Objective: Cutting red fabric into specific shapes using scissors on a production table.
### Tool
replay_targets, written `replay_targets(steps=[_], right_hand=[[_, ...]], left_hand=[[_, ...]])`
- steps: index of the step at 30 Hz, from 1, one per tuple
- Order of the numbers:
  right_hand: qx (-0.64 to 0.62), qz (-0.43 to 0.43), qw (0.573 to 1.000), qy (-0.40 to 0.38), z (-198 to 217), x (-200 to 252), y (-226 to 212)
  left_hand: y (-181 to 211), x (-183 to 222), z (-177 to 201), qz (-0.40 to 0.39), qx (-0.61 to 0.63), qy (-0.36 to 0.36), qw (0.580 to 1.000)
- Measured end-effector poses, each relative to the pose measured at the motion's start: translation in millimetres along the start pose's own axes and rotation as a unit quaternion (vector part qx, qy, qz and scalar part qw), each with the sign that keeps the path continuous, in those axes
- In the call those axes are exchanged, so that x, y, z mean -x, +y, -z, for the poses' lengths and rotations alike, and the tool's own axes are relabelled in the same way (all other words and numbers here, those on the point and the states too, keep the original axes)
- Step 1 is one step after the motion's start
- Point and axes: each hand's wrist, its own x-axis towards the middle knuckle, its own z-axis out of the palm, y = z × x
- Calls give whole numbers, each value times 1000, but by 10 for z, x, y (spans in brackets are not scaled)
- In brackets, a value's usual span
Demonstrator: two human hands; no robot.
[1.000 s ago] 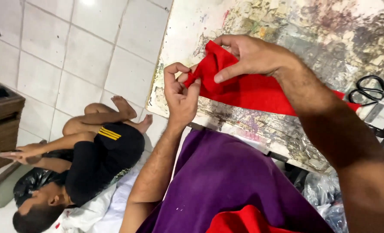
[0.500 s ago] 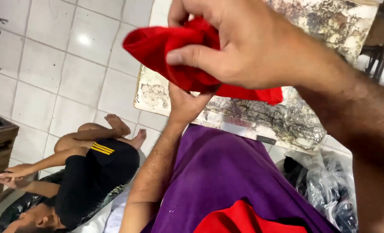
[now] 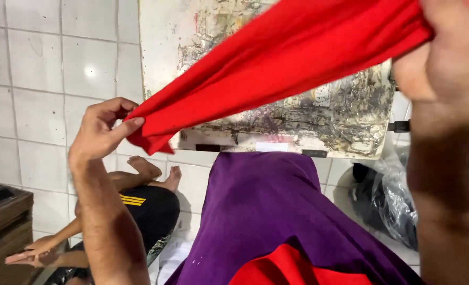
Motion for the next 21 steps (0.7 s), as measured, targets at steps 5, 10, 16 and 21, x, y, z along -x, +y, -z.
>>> replay_targets(steps=[5, 10, 16, 21], right_hand=[[-118, -75, 976, 165, 639, 230, 1931], [-59, -235, 921, 305, 960, 524, 3366], [243, -235, 913, 230, 1082, 432, 3232], [333, -337, 871, 128, 1441, 358, 3248]], left_hand=[[-337, -605, -83, 169, -106, -52, 979], [-1363, -1153, -672, 269, -256, -142, 918], [-2149, -1083, -556, 241, -367, -121, 890], [-2237, -1202, -209, 348, -460, -182, 796]])
